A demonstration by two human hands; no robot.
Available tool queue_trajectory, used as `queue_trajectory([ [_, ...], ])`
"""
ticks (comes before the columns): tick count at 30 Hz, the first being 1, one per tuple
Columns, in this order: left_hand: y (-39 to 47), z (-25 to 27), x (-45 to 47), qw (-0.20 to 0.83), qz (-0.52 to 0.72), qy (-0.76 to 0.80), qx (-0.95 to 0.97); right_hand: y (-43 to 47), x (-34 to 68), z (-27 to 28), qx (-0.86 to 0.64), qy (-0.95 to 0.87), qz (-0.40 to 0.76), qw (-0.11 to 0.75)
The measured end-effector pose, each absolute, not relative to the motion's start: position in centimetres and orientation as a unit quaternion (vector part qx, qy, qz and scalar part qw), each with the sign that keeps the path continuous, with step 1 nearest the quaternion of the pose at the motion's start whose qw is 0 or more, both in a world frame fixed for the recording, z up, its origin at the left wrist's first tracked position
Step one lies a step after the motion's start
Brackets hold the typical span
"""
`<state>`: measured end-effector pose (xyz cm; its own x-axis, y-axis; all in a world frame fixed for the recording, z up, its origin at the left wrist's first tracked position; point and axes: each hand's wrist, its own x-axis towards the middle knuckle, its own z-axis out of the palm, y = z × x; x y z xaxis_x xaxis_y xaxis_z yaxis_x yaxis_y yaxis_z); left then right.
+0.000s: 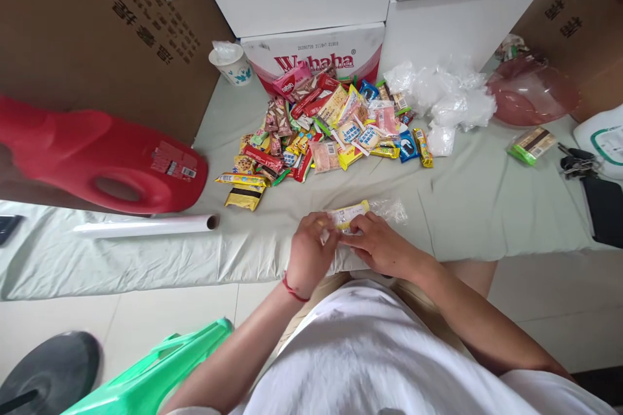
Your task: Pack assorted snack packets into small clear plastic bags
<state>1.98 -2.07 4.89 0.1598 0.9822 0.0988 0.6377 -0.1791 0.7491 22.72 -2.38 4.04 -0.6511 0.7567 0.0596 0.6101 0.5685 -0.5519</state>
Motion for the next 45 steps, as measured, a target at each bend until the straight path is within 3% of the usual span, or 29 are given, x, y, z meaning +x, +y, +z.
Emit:
queue_trajectory([
  [3,-3.4,3.4,4.0,0.136,0.282,0.527,0.79,-2.4,23.3,4.2,-0.374,-0.858,0.296,0.191],
  [7,-4.8,1.0,4.3,0.06,0.236,0.487,0.839,-1.9,26.1,4.8,-0.385,-0.783,0.381,0.305],
  [10,-5.3,0.0,4.2,0.048,0.209,0.484,0.848,-0.9,28.2,4.9,-0.565,-0.69,0.272,0.362],
  [13,-5.6,-0.4,4.4,0.039,0.199,0.495,0.845,0.1,28.9,3.9,-0.664,-0.673,0.2,0.257],
  [15,-5.6,-0.4,4.5,0.035,0.204,0.494,0.844,0.4,28.9,3.1,-0.676,-0.68,0.23,0.165],
  [17,-5.6,-0.5,4.6,0.033,0.21,0.488,0.846,0.2,28.8,2.7,-0.679,-0.675,0.258,0.128],
  [22,-5.5,-0.9,4.4,0.019,0.218,0.478,0.85,-0.5,28.7,3.4,-0.712,-0.598,0.293,0.223],
  [27,-5.3,-1.2,4.2,0.008,0.228,0.473,0.851,-0.8,27.8,4.1,-0.718,-0.547,0.37,0.22],
  [31,-5.2,-1.4,4.1,0.006,0.244,0.452,0.858,-0.3,25.4,5.3,-0.713,-0.541,0.344,0.283],
  [34,-5.1,-1.8,4.0,0.001,0.255,0.436,0.863,0.6,21.6,6.7,-0.703,-0.597,0.305,0.237],
  [39,-4.7,-2.4,3.6,0.073,0.301,0.41,0.858,0.2,16.5,7.2,-0.678,-0.679,0.249,0.128],
  [45,-4.3,-1.6,1.9,0.316,0.402,0.375,0.773,-3.6,16.9,5.0,-0.587,-0.737,0.249,0.223],
])
